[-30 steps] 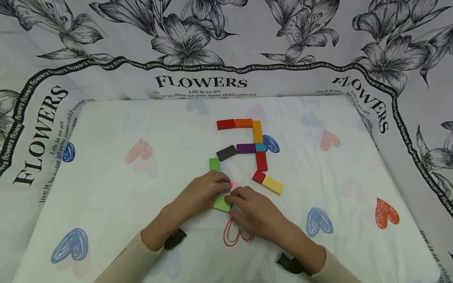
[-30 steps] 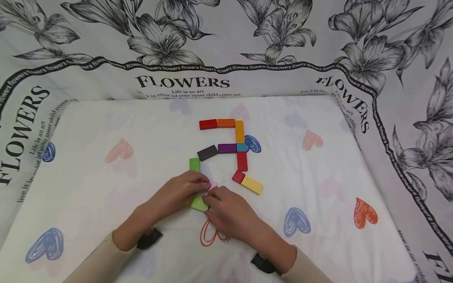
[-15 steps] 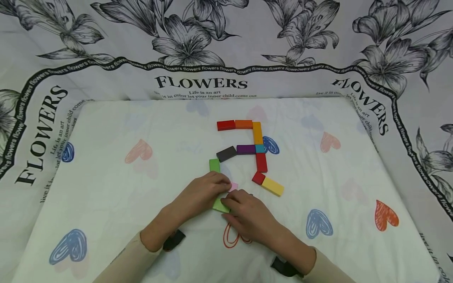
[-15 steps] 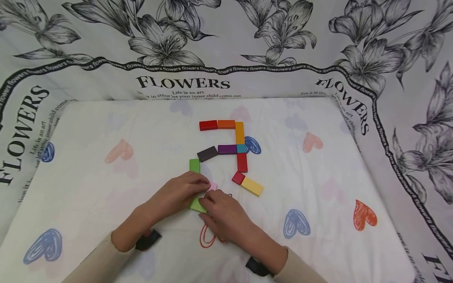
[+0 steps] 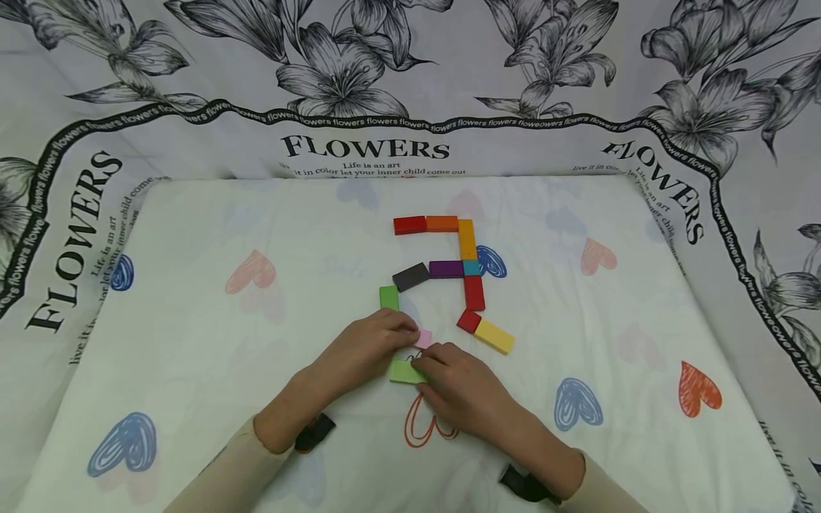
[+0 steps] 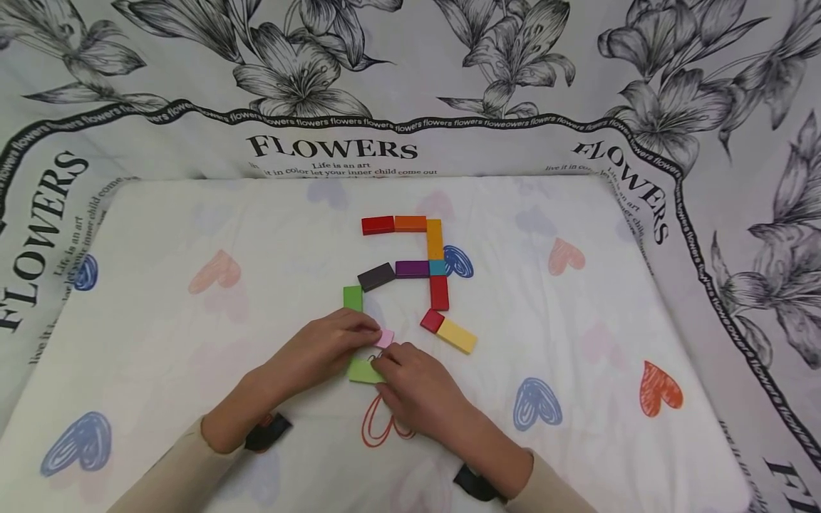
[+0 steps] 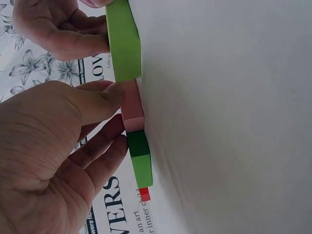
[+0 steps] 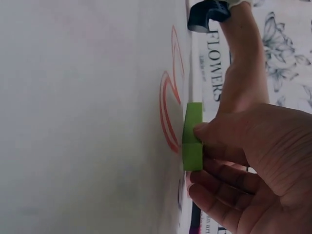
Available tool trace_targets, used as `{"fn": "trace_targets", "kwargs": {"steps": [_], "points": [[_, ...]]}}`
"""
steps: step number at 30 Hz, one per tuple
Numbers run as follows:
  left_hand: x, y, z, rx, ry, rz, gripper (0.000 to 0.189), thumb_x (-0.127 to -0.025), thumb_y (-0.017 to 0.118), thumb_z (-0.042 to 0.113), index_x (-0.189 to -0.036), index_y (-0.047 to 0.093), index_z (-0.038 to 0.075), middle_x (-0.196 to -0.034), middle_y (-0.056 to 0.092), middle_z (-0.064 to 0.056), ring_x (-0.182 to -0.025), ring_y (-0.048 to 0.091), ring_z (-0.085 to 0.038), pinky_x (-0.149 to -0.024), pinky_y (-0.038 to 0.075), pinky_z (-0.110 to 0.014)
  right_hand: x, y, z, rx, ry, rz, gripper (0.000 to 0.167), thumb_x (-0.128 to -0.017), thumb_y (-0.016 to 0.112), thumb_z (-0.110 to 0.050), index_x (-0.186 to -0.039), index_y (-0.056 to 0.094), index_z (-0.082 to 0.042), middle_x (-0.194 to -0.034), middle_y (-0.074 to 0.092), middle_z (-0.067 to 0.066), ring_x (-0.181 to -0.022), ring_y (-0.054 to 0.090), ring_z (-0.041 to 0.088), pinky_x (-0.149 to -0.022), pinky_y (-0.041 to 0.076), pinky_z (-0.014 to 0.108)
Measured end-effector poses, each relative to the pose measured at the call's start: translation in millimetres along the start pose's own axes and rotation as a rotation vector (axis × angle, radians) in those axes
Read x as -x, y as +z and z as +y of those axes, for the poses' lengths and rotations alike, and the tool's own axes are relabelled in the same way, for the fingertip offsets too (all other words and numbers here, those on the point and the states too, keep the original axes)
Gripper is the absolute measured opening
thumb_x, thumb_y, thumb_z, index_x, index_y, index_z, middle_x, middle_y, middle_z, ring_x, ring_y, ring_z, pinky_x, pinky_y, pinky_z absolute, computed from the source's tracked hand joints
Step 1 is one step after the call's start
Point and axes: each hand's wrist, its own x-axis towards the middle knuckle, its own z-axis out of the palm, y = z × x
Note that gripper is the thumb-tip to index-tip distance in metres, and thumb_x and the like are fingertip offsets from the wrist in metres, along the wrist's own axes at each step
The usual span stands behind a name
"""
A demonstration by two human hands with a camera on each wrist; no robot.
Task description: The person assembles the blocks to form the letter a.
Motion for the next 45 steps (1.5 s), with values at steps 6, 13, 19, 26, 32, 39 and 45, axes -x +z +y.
{"fn": "trace_targets", "kwargs": {"steps": [6,13,19,26,32,39,45], "points": [[-1.4,2.1,-1.0,0.013,-0.004,0.011,0.029,-0.094,0.078,0.004,-0.12,0.082,0.015,-0.115,0.076,0.001,-0.113,0.068,-0.016,-0.093,0.062,-0.028,2.5,-2.9,3.7,0.004,0.011,0.009,0.035,-0.09,0.084,-0.024,-0.123,0.076,-0.016,-0.117,0.072,-0.003,-0.105,0.066,0.012,-0.092,0.061,0.028],[-1.5,4.8,-2.9,0.015,-0.001,0.02,0.028,-0.095,0.076,0.003,-0.119,0.082,0.016,-0.114,0.075,0.002,-0.112,0.068,-0.016,-0.093,0.062,-0.028,0.1,0.0,3.9,0.021,-0.019,0.0,0.041,-0.09,0.086,-0.029,-0.127,0.075,-0.016,-0.114,0.07,-0.003,-0.104,0.063,0.01,-0.09,0.059,0.025],[-0.8,3.9,-2.7,0.017,0.007,0.033,0.027,-0.095,0.076,0.003,-0.118,0.082,0.016,-0.114,0.075,0.002,-0.112,0.069,-0.016,-0.092,0.062,-0.028,1.2,-4.3,6.9,0.026,-0.017,0.007,0.038,-0.089,0.087,-0.027,-0.124,0.076,-0.016,-0.112,0.07,-0.003,-0.102,0.063,0.01,-0.088,0.059,0.024],[-0.1,3.5,-1.9,0.021,0.01,0.046,0.026,-0.095,0.076,0.003,-0.116,0.083,0.016,-0.113,0.075,0.001,-0.112,0.069,-0.016,-0.092,0.062,-0.028,5.7,-12.4,20.0,0.017,0.001,0.042,0.038,-0.088,0.088,-0.024,-0.124,0.076,-0.016,-0.111,0.071,-0.003,-0.104,0.064,0.011,-0.091,0.061,0.027],[0.7,4.9,1.1,0.032,-0.002,0.034,0.026,-0.095,0.076,0.002,-0.116,0.083,0.016,-0.114,0.075,0.002,-0.113,0.068,-0.015,-0.092,0.062,-0.028,8.3,-20.7,33.3,0.033,-0.01,0.067,0.039,-0.086,0.09,-0.022,-0.122,0.076,-0.017,-0.112,0.071,-0.003,-0.107,0.065,0.012,-0.094,0.061,0.031],[4.6,4.9,3.3,0.02,-0.027,0.012,0.028,-0.092,0.08,0.004,-0.118,0.083,0.016,-0.115,0.075,0.001,-0.114,0.068,-0.017,-0.093,0.062,-0.028,6.2,-24.1,43.5,0.058,-0.032,0.085,0.039,-0.086,0.089,-0.021,-0.123,0.076,-0.017,-0.113,0.072,-0.003,-0.106,0.065,0.013,-0.096,0.06,0.034],[0.0,3.8,2.5,0.02,-0.032,-0.015,0.031,-0.092,0.082,0.008,-0.122,0.081,0.015,-0.118,0.075,-0.001,-0.116,0.067,-0.018,-0.094,0.062,-0.029,2.8,-26.3,51.2,0.073,-0.022,0.06,0.04,-0.087,0.088,-0.02,-0.126,0.075,-0.019,-0.116,0.071,-0.004,-0.108,0.064,0.013,-0.097,0.06,0.032]]}}
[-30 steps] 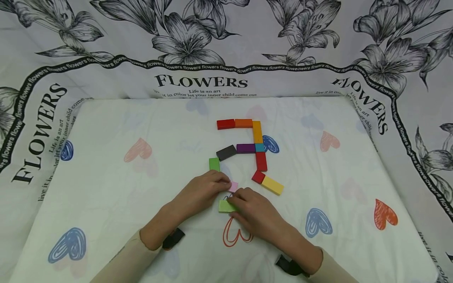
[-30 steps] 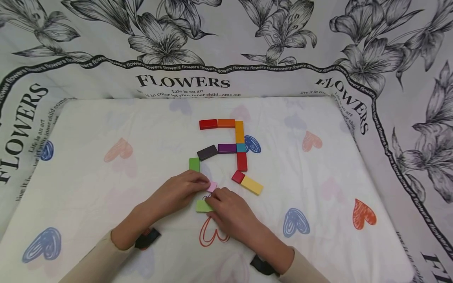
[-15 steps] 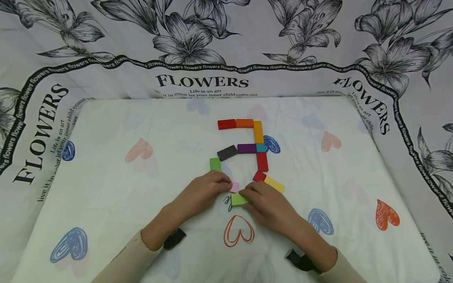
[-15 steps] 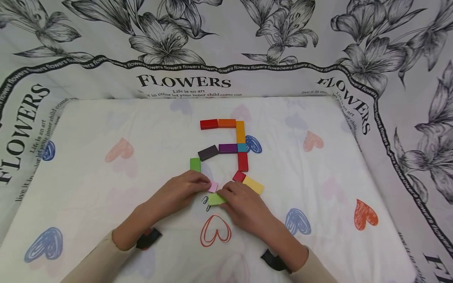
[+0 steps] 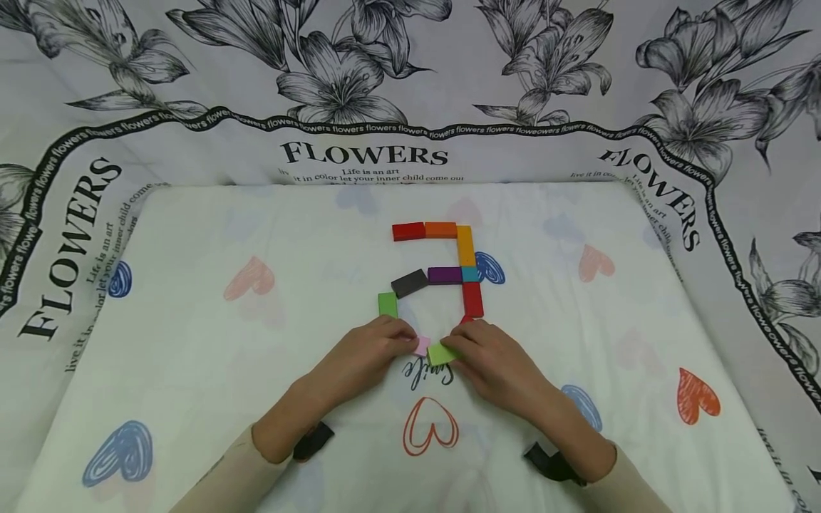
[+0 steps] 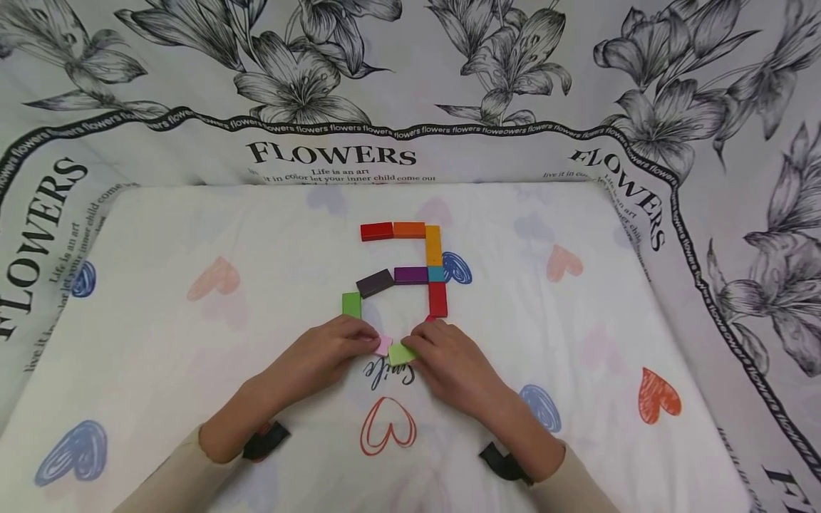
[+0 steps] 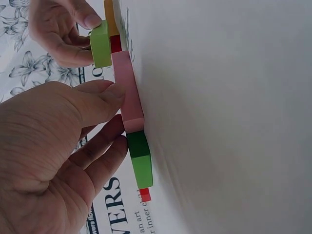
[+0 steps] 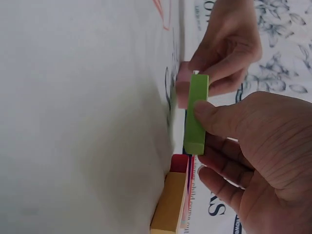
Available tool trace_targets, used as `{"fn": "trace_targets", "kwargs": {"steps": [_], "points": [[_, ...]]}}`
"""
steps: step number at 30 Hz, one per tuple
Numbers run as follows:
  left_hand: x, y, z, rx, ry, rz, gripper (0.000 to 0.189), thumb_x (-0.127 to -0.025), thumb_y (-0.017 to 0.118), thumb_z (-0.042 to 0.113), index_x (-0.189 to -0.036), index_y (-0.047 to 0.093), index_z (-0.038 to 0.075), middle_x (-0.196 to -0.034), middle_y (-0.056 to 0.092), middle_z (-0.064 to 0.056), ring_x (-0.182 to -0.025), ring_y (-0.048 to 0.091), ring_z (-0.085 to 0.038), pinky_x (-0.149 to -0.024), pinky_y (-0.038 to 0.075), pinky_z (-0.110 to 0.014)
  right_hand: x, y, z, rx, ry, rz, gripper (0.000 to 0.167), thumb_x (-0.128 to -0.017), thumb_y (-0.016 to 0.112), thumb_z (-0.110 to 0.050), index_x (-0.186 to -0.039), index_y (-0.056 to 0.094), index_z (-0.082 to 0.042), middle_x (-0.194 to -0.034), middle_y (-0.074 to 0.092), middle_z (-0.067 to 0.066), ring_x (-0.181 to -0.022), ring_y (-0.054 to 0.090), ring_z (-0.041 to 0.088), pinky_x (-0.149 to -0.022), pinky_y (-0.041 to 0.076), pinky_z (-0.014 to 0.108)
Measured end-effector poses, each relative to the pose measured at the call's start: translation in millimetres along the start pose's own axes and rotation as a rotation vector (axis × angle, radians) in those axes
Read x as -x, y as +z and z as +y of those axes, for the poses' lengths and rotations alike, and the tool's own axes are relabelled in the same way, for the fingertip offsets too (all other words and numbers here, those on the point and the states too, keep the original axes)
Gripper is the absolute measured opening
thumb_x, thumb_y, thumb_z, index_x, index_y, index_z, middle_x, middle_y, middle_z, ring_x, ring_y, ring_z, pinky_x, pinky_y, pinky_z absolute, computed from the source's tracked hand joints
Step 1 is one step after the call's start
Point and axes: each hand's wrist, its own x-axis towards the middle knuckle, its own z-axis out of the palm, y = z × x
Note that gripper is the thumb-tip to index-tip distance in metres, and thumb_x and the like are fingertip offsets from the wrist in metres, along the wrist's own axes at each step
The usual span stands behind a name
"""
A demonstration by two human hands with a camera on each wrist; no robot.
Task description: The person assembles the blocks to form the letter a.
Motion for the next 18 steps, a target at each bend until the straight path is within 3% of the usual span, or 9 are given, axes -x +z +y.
{"fn": "trace_targets", "kwargs": {"steps": [6,18], "points": [[-1.2,-1.5,0.2,-0.002,-0.011,-0.016,0.032,-0.092,0.081,0.008,-0.122,0.081,0.015,-0.119,0.075,-0.001,-0.117,0.067,-0.019,-0.095,0.062,-0.03,-0.8,0.1,5.0,-0.02,-0.006,-0.019,0.04,-0.09,0.086,-0.02,-0.128,0.074,-0.02,-0.118,0.07,-0.005,-0.111,0.063,0.012,-0.098,0.06,0.032],[-1.1,-1.3,-2.1,-0.018,0.026,-0.003,0.033,-0.091,0.081,0.006,-0.122,0.081,0.016,-0.118,0.075,0.0,-0.113,0.067,-0.017,-0.092,0.062,-0.028,-1.7,-1.9,12.5,-0.024,-0.047,-0.006,0.037,-0.089,0.086,-0.017,-0.124,0.075,-0.016,-0.117,0.07,-0.003,-0.111,0.064,0.015,-0.099,0.06,0.034]]}}
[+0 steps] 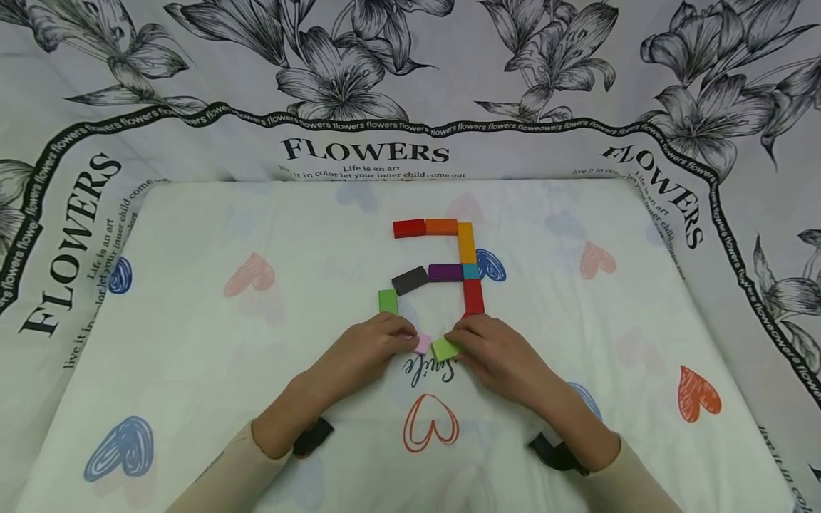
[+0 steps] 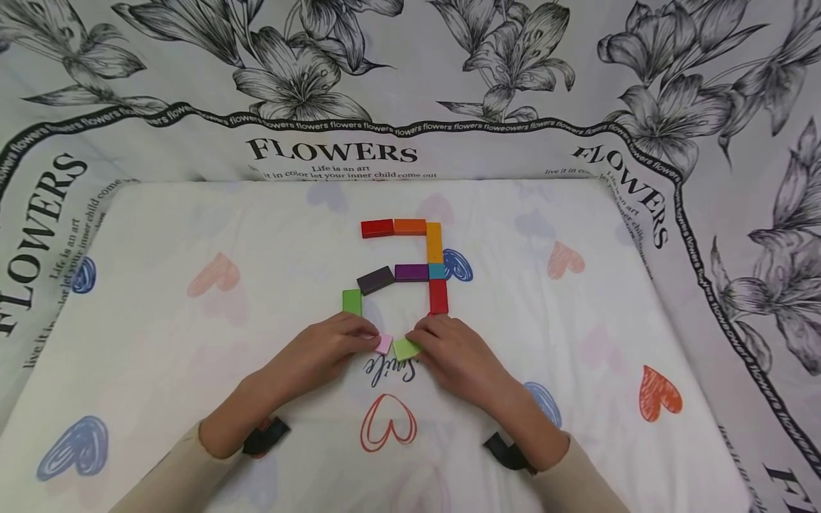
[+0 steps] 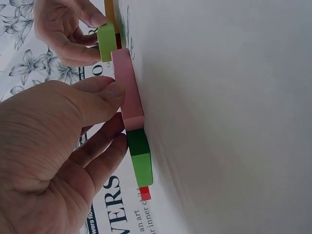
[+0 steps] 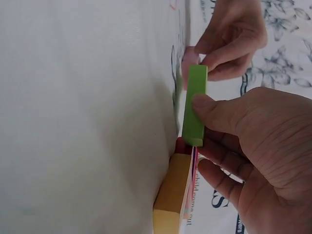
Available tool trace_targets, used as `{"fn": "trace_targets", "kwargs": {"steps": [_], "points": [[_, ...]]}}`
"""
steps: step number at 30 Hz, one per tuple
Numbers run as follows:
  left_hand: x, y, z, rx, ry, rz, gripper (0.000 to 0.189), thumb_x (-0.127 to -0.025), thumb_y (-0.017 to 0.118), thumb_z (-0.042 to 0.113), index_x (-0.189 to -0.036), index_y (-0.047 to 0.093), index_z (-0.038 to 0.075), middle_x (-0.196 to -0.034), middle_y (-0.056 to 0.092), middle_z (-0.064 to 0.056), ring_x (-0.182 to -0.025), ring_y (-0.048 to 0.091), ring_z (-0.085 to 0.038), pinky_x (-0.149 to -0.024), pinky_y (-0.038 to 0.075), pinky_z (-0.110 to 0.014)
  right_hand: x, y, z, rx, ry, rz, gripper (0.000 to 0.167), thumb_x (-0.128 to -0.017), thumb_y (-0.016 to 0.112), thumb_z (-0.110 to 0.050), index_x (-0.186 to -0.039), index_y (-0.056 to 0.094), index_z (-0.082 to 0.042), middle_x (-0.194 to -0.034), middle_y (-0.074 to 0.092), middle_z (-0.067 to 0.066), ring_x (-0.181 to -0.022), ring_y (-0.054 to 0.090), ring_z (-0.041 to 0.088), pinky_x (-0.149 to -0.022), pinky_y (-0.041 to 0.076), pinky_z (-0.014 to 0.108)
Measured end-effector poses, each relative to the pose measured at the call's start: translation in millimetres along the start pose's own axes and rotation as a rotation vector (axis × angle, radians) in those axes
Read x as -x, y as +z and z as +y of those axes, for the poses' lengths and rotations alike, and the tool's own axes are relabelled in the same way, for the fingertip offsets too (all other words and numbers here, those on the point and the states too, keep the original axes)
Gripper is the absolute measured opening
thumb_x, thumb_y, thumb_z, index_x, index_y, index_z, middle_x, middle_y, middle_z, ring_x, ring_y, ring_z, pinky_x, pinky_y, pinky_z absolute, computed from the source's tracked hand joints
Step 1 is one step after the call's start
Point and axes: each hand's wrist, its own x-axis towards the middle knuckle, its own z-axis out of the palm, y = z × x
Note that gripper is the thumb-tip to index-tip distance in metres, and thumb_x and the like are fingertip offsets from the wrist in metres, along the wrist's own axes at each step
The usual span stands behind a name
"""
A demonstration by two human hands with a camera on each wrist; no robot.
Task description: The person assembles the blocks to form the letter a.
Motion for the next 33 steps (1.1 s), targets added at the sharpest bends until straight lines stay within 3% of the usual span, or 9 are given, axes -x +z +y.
{"fn": "trace_targets", "kwargs": {"steps": [33], "points": [[0.4,-2.6,-1.1,0.02,0.005,-0.007,0.03,-0.091,0.081,0.005,-0.118,0.083,0.017,-0.116,0.076,0.001,-0.111,0.066,-0.017,-0.09,0.062,-0.028,-3.0,4.6,-1.2,0.014,-0.001,-0.018,0.04,-0.089,0.086,-0.018,-0.128,0.076,-0.017,-0.12,0.071,-0.002,-0.115,0.064,0.016,-0.102,0.059,0.036]]}}
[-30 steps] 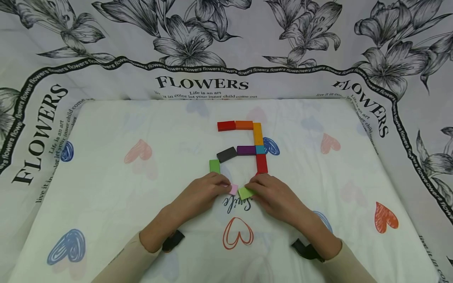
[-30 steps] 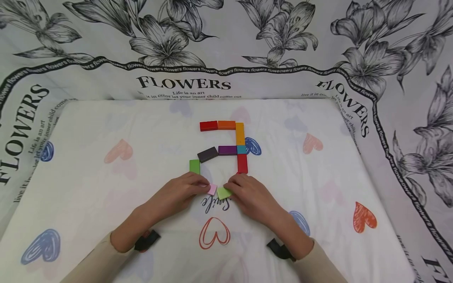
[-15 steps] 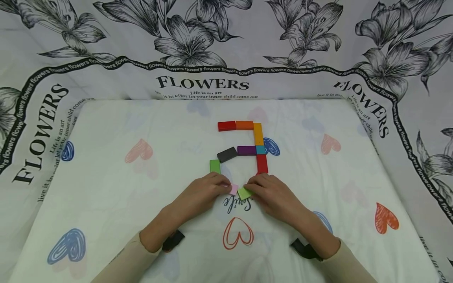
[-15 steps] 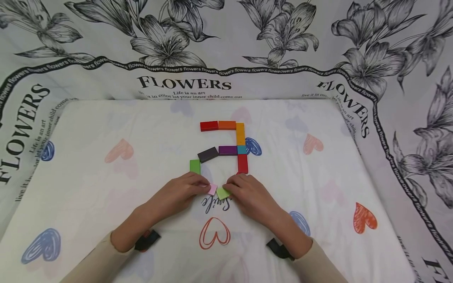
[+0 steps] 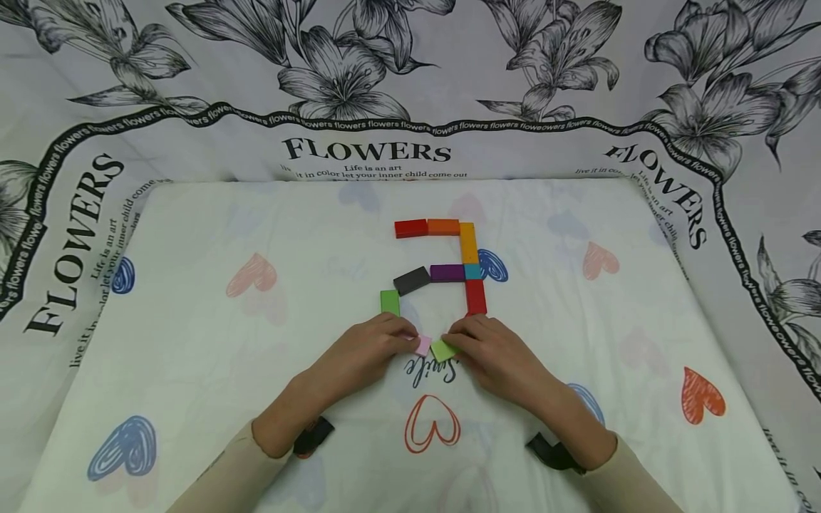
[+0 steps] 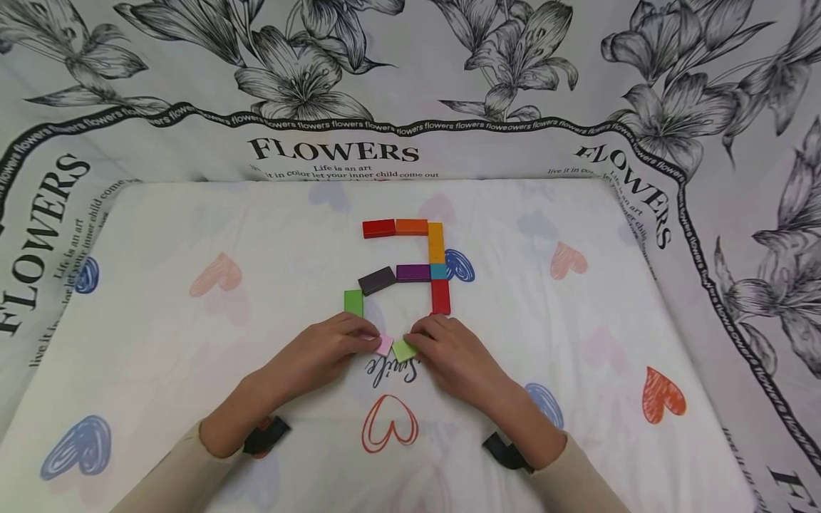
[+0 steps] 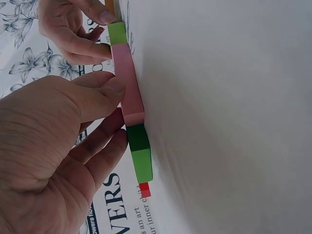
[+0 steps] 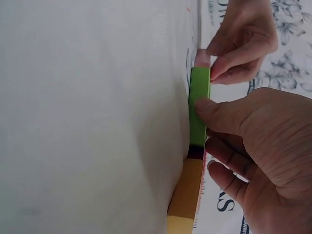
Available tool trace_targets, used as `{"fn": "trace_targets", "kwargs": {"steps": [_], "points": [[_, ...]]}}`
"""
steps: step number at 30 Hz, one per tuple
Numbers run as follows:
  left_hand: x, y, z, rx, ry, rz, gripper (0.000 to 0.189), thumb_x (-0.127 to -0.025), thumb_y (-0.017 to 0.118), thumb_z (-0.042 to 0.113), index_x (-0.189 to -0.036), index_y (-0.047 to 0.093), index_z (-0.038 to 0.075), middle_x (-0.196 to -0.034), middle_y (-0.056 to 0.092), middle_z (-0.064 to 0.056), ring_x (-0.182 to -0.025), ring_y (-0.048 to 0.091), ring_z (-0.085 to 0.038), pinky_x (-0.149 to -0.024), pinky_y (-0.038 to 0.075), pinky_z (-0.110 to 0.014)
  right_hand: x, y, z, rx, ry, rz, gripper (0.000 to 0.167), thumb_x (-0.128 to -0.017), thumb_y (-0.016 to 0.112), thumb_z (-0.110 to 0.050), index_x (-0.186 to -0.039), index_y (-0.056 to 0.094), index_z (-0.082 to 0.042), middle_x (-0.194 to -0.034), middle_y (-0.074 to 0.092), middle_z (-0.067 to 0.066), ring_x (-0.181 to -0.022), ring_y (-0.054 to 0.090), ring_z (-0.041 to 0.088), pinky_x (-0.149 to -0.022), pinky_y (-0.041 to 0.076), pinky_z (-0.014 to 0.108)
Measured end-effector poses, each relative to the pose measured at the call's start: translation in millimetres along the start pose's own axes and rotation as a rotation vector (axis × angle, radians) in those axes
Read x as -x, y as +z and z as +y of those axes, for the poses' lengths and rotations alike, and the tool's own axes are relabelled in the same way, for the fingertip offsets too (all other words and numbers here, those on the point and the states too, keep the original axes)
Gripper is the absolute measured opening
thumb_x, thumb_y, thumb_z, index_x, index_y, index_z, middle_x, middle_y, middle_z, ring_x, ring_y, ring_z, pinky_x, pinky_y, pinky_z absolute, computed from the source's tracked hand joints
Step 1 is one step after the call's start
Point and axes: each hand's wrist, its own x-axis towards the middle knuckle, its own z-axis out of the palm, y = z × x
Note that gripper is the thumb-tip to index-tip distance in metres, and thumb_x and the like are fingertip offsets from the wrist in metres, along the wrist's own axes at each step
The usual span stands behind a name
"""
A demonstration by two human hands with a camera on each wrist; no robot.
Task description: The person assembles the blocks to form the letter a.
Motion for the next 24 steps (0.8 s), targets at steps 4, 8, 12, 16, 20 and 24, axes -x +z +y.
{"fn": "trace_targets", "kwargs": {"steps": [4,8,12,16,20,24], "points": [[1.1,0.5,-1.0,-0.001,0.004,0.002,0.03,-0.091,0.081,0.004,-0.118,0.083,0.017,-0.116,0.076,0.0,-0.11,0.067,-0.017,-0.09,0.062,-0.028,0.3,1.8,-0.7,0.006,0.0,0.006,0.04,-0.089,0.086,-0.018,-0.128,0.076,-0.017,-0.12,0.071,-0.002,-0.115,0.064,0.015,-0.101,0.059,0.035],[2.4,0.4,-1.5,-0.001,0.003,0.004,0.031,-0.09,0.082,0.005,-0.119,0.082,0.017,-0.116,0.076,0.0,-0.11,0.067,-0.017,-0.09,0.062,-0.028,0.1,1.5,-1.7,0.006,-0.003,0.008,0.042,-0.089,0.086,-0.018,-0.129,0.075,-0.017,-0.121,0.07,-0.003,-0.115,0.064,0.015,-0.102,0.058,0.035],[3.4,0.1,-1.0,0.004,0.005,0.014,0.031,-0.091,0.081,0.004,-0.119,0.083,0.017,-0.115,0.075,0.0,-0.11,0.067,-0.016,-0.089,0.062,-0.028,-0.4,-4.0,-0.3,-0.006,-0.007,0.041,0.039,-0.09,0.084,-0.015,-0.128,0.075,-0.016,-0.121,0.071,-0.002,-0.115,0.065,0.017,-0.101,0.059,0.036],[4.3,-0.2,-0.1,0.015,0.004,0.022,0.028,-0.092,0.079,0.003,-0.117,0.082,0.016,-0.116,0.075,0.0,-0.113,0.067,-0.017,-0.091,0.062,-0.029,-0.1,-12.2,4.1,-0.019,0.017,0.11,0.036,-0.092,0.082,-0.012,-0.127,0.076,-0.013,-0.121,0.072,0.001,-0.114,0.067,0.019,-0.099,0.061,0.037],[5.6,-2.1,0.3,0.031,-0.009,0.033,0.028,-0.093,0.079,0.007,-0.12,0.081,0.013,-0.119,0.074,-0.002,-0.116,0.067,-0.018,-0.093,0.062,-0.03,0.3,-19.5,8.7,-0.066,0.064,0.156,0.036,-0.093,0.081,-0.013,-0.128,0.076,-0.013,-0.122,0.073,0.001,-0.115,0.068,0.018,-0.096,0.063,0.039],[6.9,-6.5,-1.4,0.044,-0.031,0.07,0.033,-0.094,0.081,0.015,-0.127,0.078,0.014,-0.124,0.073,-0.001,-0.118,0.068,-0.017,-0.097,0.062,-0.03,0.2,-26.5,13.7,-0.114,0.103,0.203,0.036,-0.092,0.082,-0.013,-0.127,0.076,-0.012,-0.121,0.074,0.002,-0.113,0.069,0.019,-0.092,0.064,0.041]]}}
